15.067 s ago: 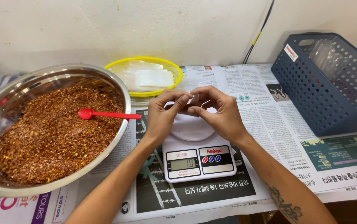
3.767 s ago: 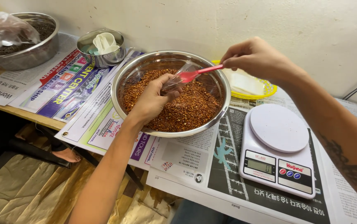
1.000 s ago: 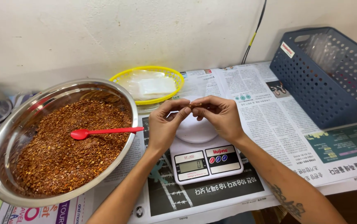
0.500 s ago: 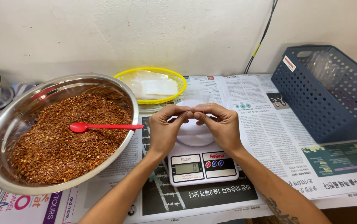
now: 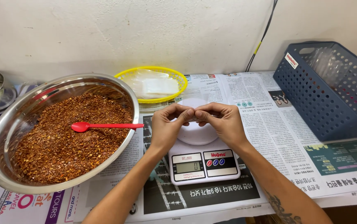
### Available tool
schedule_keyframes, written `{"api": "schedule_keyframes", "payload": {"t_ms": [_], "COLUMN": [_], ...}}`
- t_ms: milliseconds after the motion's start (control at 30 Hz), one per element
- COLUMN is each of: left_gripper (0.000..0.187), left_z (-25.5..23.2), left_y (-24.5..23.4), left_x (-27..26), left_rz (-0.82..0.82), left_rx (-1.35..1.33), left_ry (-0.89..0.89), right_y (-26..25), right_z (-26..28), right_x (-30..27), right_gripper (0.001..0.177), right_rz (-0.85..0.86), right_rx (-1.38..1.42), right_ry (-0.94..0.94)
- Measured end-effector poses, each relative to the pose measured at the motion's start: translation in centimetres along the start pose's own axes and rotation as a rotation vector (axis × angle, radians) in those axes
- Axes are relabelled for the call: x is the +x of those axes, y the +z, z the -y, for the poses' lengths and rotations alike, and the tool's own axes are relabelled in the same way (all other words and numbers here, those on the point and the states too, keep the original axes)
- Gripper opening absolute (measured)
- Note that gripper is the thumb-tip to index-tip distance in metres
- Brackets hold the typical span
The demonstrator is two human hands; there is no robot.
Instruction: Scooping seeds into small plastic bags, weighing them on a scale, and placing them in a storage bin.
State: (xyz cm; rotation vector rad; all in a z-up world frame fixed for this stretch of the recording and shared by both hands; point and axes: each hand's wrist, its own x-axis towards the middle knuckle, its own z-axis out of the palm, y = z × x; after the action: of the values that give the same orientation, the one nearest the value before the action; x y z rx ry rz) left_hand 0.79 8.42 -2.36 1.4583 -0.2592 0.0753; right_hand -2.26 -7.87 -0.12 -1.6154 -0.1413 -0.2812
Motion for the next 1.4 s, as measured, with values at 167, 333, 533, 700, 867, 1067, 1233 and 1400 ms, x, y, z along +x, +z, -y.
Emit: {"api": "schedule_keyframes", "payload": {"t_ms": [167,333,533,700,867,1067,1233,1400], "left_gripper": [0.011,0.013,0.016,0.016,0.014,0.006,0.006,0.036], "left_z": [0.3,-1.0,-0.1,0.2,-0.9,-0.6,0.7,1.0], "left_y": [-0.7,-0.8,-1.6,-1.2,-1.4,-2.1,-2.3,-2.5], "left_x": [0.4,0.0,0.3,0.2,-0.1,0.2,0.1,0.4], "left_rz": [0.053,0.059,0.044,0.048,0.0,-0.006,0.041,-0.028], "left_rx": [-0.001,-0.03,0.017,0.037,0.182,0.487,0.605,0.615], "left_ry": [-0.022,-0.017,0.024,0.027,0.11,0.32,0.334,0.399], "right_y": [-1.1,-1.4,-1.1,-1.1,-1.4,-1.6,-1.6,-1.9], "right_z": [-0.5,-0.3,0.2,-0.6,-0.8,-0.2,-0.3,-0.9], "right_x": [0.5,0.5,0.3,0.4,0.6,0.1,-0.1,0.4], "right_gripper": [0.013,0.013,0.014,0.017,0.022,0.03,0.024,0.014], "right_rz": [0.05,0.02,0.031,0.009,-0.004,-0.004,-0.003,-0.03], "right_rx": [-0.065,-0.054,-0.047,-0.006,-0.051,-0.3,-0.597,-0.743], "right_ry": [-0.138,-0.113,-0.037,-0.051,-0.052,-0.143,-0.199,-0.294]}}
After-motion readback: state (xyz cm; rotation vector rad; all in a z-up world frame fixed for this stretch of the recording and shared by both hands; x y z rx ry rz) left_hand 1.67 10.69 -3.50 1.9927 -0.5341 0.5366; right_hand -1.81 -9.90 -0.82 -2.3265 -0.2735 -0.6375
